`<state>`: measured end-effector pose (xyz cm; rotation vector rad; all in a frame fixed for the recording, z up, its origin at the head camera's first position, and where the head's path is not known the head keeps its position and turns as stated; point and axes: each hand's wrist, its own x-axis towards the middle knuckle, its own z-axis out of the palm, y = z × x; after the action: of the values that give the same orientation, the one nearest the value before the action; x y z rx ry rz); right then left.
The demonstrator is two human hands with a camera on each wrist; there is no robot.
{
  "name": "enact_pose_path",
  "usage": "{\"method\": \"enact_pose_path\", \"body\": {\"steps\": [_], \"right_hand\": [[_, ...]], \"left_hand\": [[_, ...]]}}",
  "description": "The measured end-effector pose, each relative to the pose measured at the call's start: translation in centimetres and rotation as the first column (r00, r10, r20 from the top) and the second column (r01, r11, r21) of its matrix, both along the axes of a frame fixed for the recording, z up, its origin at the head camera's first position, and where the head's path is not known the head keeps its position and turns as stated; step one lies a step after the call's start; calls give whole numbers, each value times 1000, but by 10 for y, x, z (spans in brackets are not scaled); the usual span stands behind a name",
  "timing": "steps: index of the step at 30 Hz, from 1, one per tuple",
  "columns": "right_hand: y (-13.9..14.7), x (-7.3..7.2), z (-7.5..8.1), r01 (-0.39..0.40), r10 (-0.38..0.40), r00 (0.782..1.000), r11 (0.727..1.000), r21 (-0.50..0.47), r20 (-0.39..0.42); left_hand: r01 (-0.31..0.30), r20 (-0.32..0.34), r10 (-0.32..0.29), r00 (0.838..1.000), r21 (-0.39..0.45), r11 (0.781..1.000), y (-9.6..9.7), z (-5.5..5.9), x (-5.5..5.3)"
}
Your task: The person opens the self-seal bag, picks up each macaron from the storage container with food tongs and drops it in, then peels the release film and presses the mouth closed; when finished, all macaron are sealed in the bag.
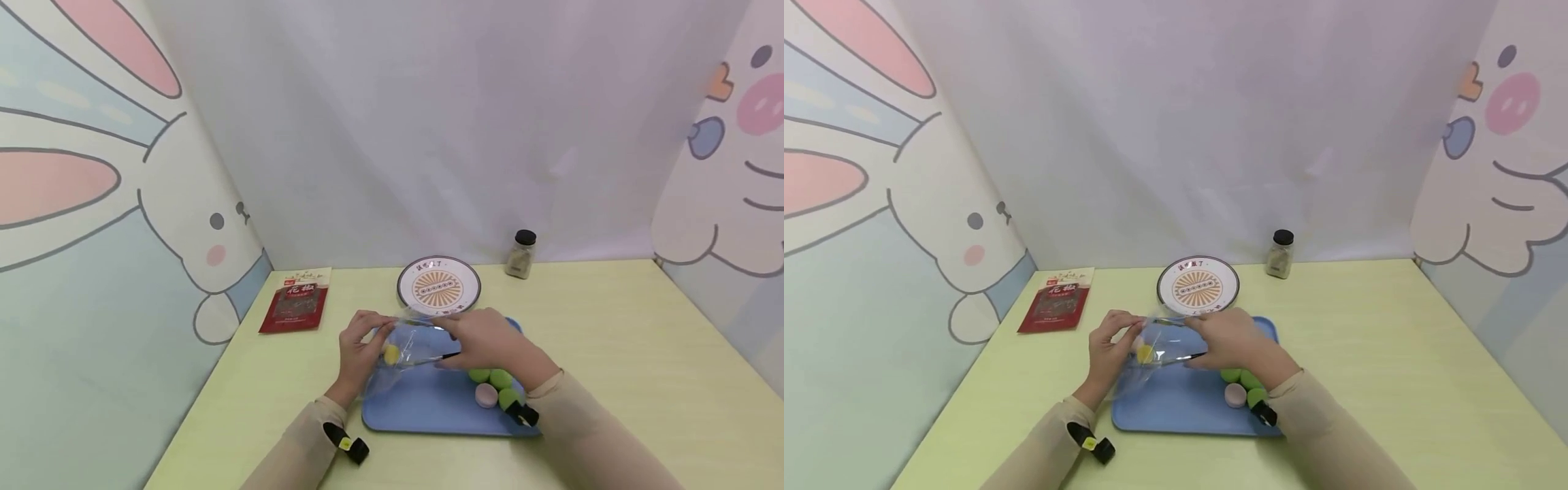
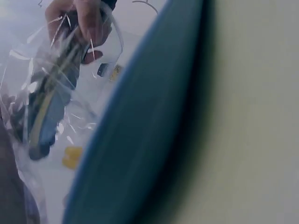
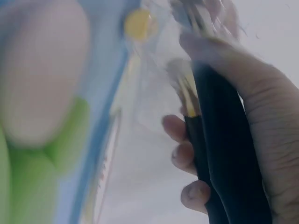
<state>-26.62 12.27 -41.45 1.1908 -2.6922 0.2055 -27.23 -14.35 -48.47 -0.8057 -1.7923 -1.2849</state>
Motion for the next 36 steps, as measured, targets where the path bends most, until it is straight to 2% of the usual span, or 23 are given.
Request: {"method": "enact_pose_path", "body": {"steps": [3, 7, 11, 14, 17, 21, 24, 30, 32, 36], "right_hand": [[22, 4, 7, 8, -7, 1000, 999, -32, 24], [64, 4, 8, -20, 15, 999, 985, -171, -34], [113, -4, -12, -48, 29, 998, 935, -352, -60], [142, -6, -37, -1, -15, 999, 909, -417, -35], [160, -3, -61, 47, -63, 998, 914, -403, -25], [168, 3, -81, -2, -26, 996, 942, -335, -80], [169, 4, -82, -51, 12, 992, 950, -307, -129], [171, 4, -76, -96, 41, 979, 956, -276, -199], [172, 4, -74, -90, 32, 975, 961, -260, -220], [179, 1, -72, -31, -39, 956, 972, -233, -290]], "left_hand": [[-3, 34, 2, 999, 15, 1000, 1, -4, 0], [-2, 51, 2, 999, 9, 1000, 2, -6, -1], [15, 62, -14, 998, -13, 1000, 2, -7, -4], [15, 69, -13, 997, -18, 1000, 2, -8, -5], [4, 87, -2, 996, -19, 1000, 2, -8, -3], [-4, 86, 6, 996, -23, 1000, 2, -7, 1], [5, 82, -4, 997, -19, 1000, 4, -5, 3], [9, 93, -7, 996, -20, 1000, 3, -7, 1], [4, 97, -2, 995, -26, 1000, 2, -9, 0], [7, 102, -4, 995, -28, 1000, 1, -12, -1]]}}
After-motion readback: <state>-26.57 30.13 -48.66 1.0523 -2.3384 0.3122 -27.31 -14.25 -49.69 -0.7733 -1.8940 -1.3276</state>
